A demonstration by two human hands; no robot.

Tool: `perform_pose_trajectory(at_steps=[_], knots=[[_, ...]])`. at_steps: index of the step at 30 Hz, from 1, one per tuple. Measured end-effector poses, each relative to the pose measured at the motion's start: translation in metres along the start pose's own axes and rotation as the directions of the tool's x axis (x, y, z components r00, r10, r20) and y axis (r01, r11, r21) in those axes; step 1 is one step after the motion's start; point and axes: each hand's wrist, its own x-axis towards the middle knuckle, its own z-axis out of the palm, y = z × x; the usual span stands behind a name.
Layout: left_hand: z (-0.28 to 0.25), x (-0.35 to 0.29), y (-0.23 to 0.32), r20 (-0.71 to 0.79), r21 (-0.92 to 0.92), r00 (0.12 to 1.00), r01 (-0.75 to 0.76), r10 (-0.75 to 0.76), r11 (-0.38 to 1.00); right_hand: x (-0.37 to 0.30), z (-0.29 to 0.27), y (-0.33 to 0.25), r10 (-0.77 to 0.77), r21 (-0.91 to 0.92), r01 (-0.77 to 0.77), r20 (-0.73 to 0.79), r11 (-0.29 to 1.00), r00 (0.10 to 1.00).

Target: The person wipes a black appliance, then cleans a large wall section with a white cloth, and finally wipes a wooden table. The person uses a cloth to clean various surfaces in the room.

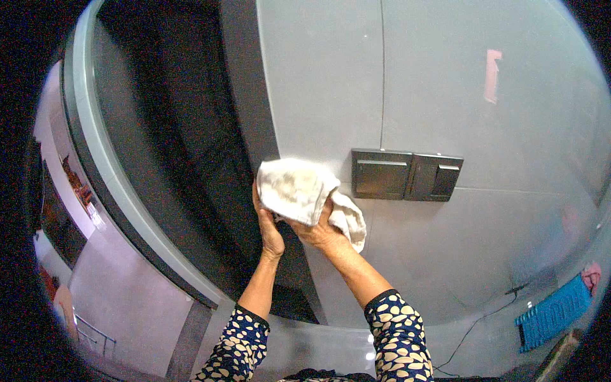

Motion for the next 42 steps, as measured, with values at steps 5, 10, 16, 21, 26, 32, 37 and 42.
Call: perform_pose_trajectory(at_steps=[5, 10, 16, 21, 26, 32, 37, 42], knots=[[0.003, -0.004, -0.006, 0.036, -0.121, 0.999, -0.023, 0.027, 0.992, -0.052, 0.019, 0.002, 0.099, 0.175, -0.112, 0.080, 0.978, 0.992], [0.005, -0.002, -0.016, 0.074, 0.230, 0.992, -0.113, 0.098, 0.967, -0.099, 0.038, 0.026, 0.253, -0.066, -0.266, -0.156, 0.962, 0.955], [-0.022, 0.007, -0.036, 0.176, 0.417, 0.971, -0.222, 0.161, 0.881, -0.092, -0.010, 0.021, 0.483, -0.174, -0.539, -0.282, 0.824, 0.829], [-0.009, 0.001, -0.063, 0.144, 0.200, 0.978, -0.180, 0.153, 0.963, -0.155, -0.009, 0.078, 0.776, 0.050, -0.882, -0.501, 0.469, 0.384], [-0.008, -0.011, -0.074, 0.065, 0.082, 0.994, -0.092, 0.087, 0.992, -0.102, -0.022, 0.048, 0.761, 0.384, -0.764, -0.615, 0.518, 0.206], [-0.014, -0.016, -0.064, 0.136, 0.112, 0.986, -0.110, 0.095, 0.988, -0.073, 0.024, -0.048, 0.736, 0.169, -0.719, -0.069, 0.674, 0.674], [-0.042, -0.008, -0.123, 0.312, 0.329, 0.852, -0.511, 0.419, 0.794, -0.095, 0.062, -0.056, 0.441, -0.182, -0.519, -0.340, 0.835, 0.830], [-0.034, -0.028, -0.070, 0.045, 0.107, 0.995, 0.088, -0.093, 0.990, -0.130, 0.017, -0.023, 0.506, -0.260, -0.594, -0.334, 0.761, 0.795]])
